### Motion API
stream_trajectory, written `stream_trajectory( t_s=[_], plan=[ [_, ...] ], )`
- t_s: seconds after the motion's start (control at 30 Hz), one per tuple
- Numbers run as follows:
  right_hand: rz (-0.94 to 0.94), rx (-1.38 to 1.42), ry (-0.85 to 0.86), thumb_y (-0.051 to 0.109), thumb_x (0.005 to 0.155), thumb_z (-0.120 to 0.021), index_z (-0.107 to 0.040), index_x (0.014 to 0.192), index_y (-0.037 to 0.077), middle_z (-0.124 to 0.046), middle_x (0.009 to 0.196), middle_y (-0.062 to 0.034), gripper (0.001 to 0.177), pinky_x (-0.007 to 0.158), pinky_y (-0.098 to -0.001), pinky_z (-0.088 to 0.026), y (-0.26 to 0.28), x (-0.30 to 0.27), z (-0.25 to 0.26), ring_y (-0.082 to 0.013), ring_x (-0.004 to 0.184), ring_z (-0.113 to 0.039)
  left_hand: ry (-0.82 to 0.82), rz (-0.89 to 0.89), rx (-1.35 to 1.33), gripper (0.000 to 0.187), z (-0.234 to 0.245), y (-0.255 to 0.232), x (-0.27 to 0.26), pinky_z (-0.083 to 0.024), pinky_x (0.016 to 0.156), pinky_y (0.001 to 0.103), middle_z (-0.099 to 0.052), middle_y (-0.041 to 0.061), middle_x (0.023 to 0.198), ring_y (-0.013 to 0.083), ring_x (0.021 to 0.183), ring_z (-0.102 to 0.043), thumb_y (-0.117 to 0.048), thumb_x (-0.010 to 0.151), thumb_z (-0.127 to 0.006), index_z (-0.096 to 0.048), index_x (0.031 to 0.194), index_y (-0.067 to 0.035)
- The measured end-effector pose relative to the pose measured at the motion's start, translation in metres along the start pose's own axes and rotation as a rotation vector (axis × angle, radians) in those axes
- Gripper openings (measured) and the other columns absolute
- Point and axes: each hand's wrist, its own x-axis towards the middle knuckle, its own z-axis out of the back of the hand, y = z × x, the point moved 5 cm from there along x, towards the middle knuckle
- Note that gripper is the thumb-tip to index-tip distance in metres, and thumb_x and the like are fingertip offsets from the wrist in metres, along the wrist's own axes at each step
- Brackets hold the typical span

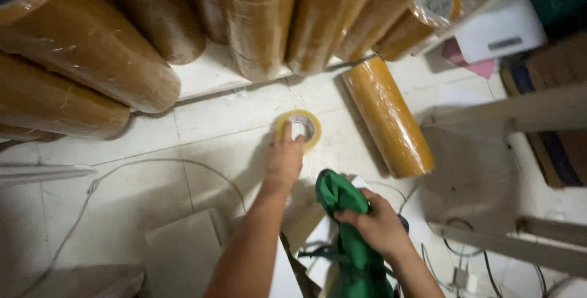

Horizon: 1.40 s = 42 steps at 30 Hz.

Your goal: The person wipes a roll of clear packaging tape with a green cloth, handles several white rectangular objects on the floor, and places one of the white objects onto a shelf next to large rolls of brown tape.

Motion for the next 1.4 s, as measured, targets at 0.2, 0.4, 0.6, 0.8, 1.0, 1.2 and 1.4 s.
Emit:
stream_trajectory(
  t_s=[0.2, 0.4, 0.6, 0.8, 1.0, 1.2, 1.4],
  plan=[
    [0.050, -0.015, 0.009, 0.011, 0.071, -0.075, -0.069, 0.082, 0.012, -0.062, 0.067, -0.0084, 0.012, 0.063, -0.0336, -0.046, -0.015, -0.003, 0.016, -0.0215, 0.065, -0.058, 0.110, 0.150, -0.368, 0.030, 0.100, 0.016, -0.037, -0.049, 0.084, 0.059, -0.068, 0.019, 0.112, 0.0451, 0.096, -0.066, -0.030, 0.094, -0.043, -0.059, 0.111, -0.010],
    [0.113, -0.156, -0.113, 0.034, 0.065, -0.075, -0.072, 0.131, 0.027, -0.072, 0.132, 0.0004, 0.067, 0.094, -0.0339, -0.054, 0.043, -0.069, 0.044, -0.0191, 0.111, -0.069, -0.145, 0.326, -0.437, 0.055, 0.264, 0.016, -0.119, -0.045, 0.081, 0.057, -0.071, 0.017, 0.097, 0.0484, 0.096, -0.063, -0.065, 0.088, -0.060, -0.054, 0.096, -0.011],
    [0.975, 0.184, -0.144, 0.004, 0.070, -0.084, -0.077, 0.112, 0.015, -0.071, 0.077, -0.0076, 0.044, 0.066, -0.0289, -0.051, 0.143, -0.189, 0.067, -0.0145, 0.074, -0.062, -0.221, 0.255, -0.469, 0.059, 0.422, -0.009, -0.193, -0.053, 0.075, 0.052, -0.066, 0.018, 0.079, 0.0454, 0.084, -0.070, -0.064, 0.074, -0.075, -0.058, 0.084, -0.008],
    [1.675, -0.281, -0.107, 0.045, 0.077, -0.084, -0.071, 0.127, 0.023, -0.064, 0.133, -0.0004, 0.056, 0.103, -0.0373, -0.038, 0.165, -0.333, 0.031, -0.0211, 0.115, -0.051, -0.466, 0.108, -0.417, 0.026, 0.451, -0.019, -0.240, -0.036, 0.058, 0.046, -0.052, 0.003, 0.065, 0.0318, 0.062, -0.051, -0.032, 0.069, -0.061, -0.041, 0.073, -0.014],
    [1.471, 0.081, -0.013, 0.020, 0.094, -0.068, -0.074, 0.117, 0.008, -0.068, 0.123, -0.0066, 0.026, 0.108, -0.0354, -0.047, 0.152, -0.291, 0.037, -0.0201, 0.119, -0.062, -0.527, 0.117, -0.510, 0.052, 0.461, -0.040, -0.267, -0.040, 0.059, 0.036, -0.045, -0.002, 0.061, 0.0204, 0.058, -0.044, -0.055, 0.064, -0.074, -0.042, 0.068, -0.014],
    [1.710, -0.142, -0.141, 0.038, 0.097, -0.064, -0.066, 0.132, 0.025, -0.060, 0.147, -0.0027, 0.038, 0.113, -0.0417, -0.036, 0.144, -0.322, 0.032, -0.0231, 0.124, -0.051, -0.612, 0.064, -0.564, 0.047, 0.465, -0.040, -0.267, -0.034, 0.055, 0.035, -0.039, -0.002, 0.061, 0.0171, 0.056, -0.038, -0.045, 0.065, -0.075, -0.038, 0.067, -0.015],
    [1.308, 0.318, 0.373, 0.030, 0.094, -0.063, -0.071, 0.123, 0.005, -0.068, 0.136, -0.0124, 0.039, 0.082, -0.0287, -0.058, 0.149, -0.279, 0.029, -0.0203, 0.107, -0.066, -0.487, -0.010, -0.941, 0.041, 0.451, -0.035, -0.269, -0.033, 0.054, 0.029, -0.042, -0.004, 0.064, 0.0100, 0.061, -0.039, -0.049, 0.070, -0.067, -0.046, 0.069, -0.013]
  ],
)
